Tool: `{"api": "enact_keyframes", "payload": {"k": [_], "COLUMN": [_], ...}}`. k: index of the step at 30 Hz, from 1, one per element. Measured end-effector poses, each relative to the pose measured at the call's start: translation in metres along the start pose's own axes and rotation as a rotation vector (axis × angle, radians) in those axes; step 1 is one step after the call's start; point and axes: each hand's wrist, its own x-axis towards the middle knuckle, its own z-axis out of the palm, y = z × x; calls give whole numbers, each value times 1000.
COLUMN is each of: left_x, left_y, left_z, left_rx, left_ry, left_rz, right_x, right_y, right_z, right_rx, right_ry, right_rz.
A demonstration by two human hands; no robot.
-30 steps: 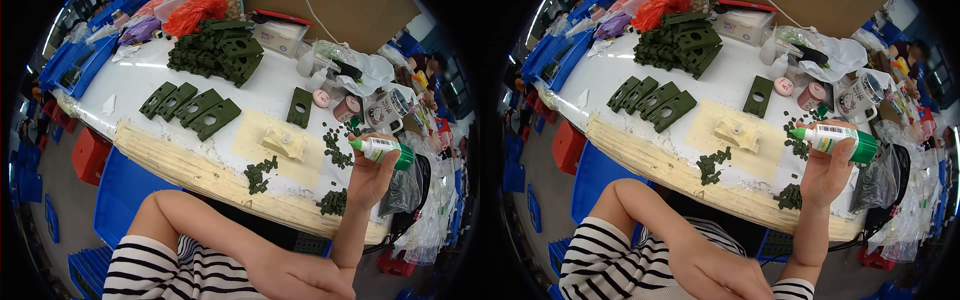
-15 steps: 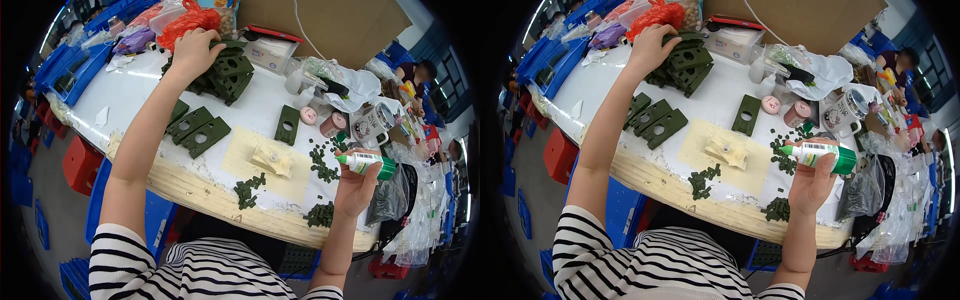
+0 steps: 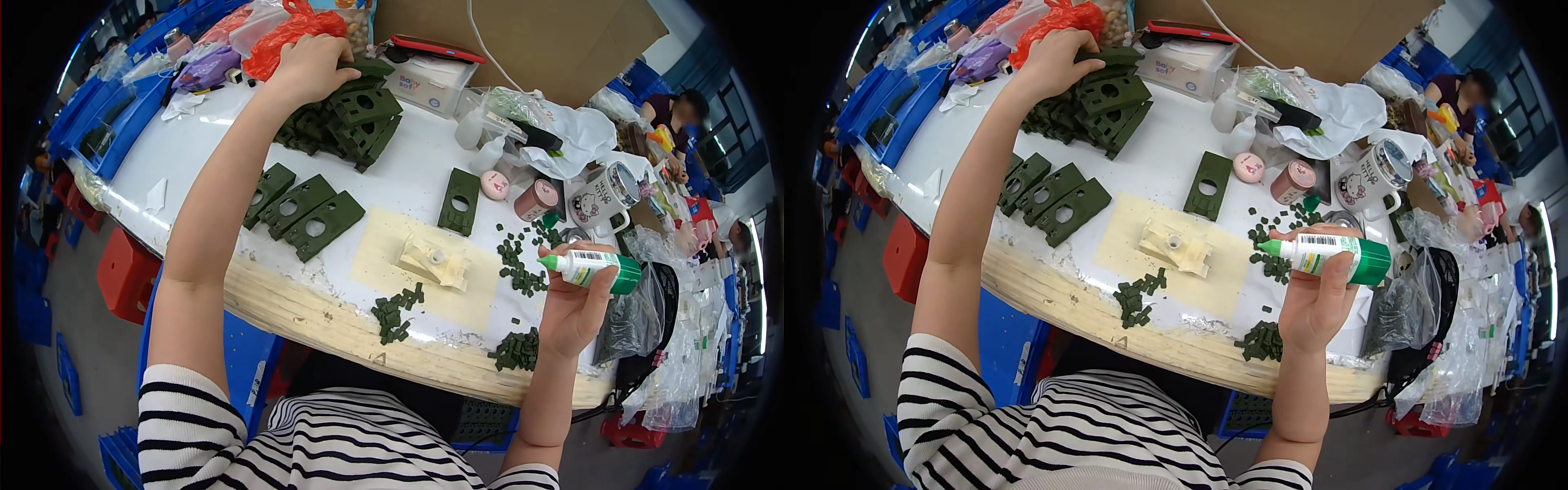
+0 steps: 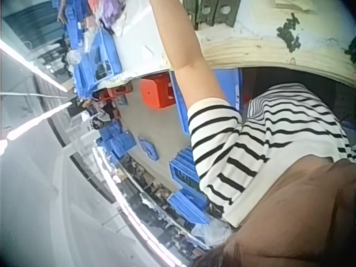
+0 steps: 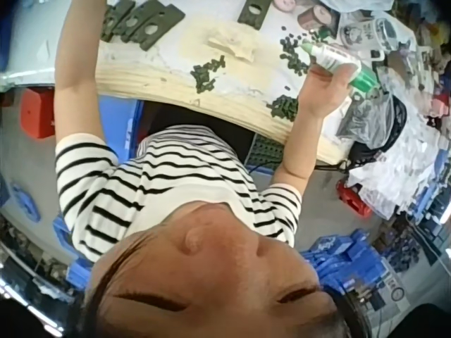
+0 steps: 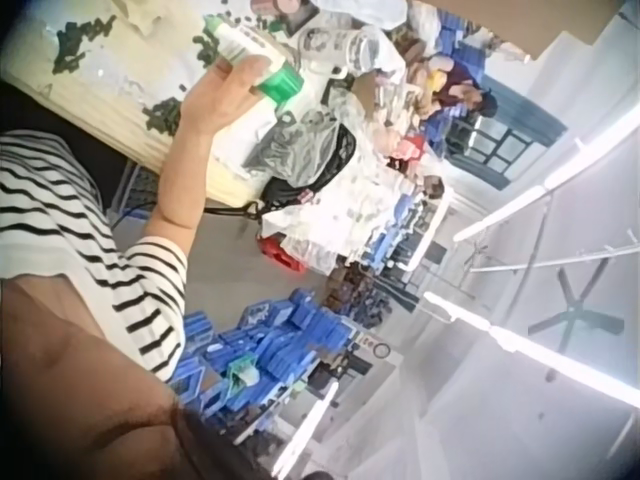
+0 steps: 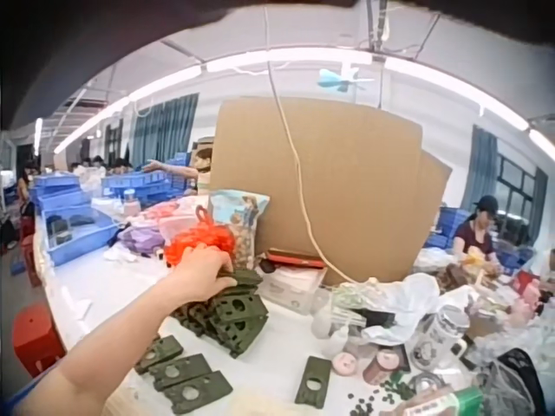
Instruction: The person is assembling parts of toy tanks using glue and small components at a workbench.
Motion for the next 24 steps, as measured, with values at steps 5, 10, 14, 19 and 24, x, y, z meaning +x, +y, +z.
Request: {"api": "enact_keyframes", "payload": {"k": [5, 10, 14, 19, 24], "left_x": [-11, -74, -112, -134, -141], "left_y": [20, 101, 120, 125, 122], "left_z": [-11, -29, -28, -19, -21], "left_rx": [-297, -775, -928, -1029, -1058], "left_ry": [247, 217, 50, -105, -134], "left_rz": [179, 405, 540, 535, 530], "right_x": [0, 0, 1, -4, -8], "right_y": [-1, -3, -3, 3, 11], "right_z": [1, 3, 8, 16, 20], "right_rx": [7, -82, -147, -300, -279], "right_ry": [4, 12, 28, -54, -189], "right_rz": [-12, -43, -62, -93, -70]}}
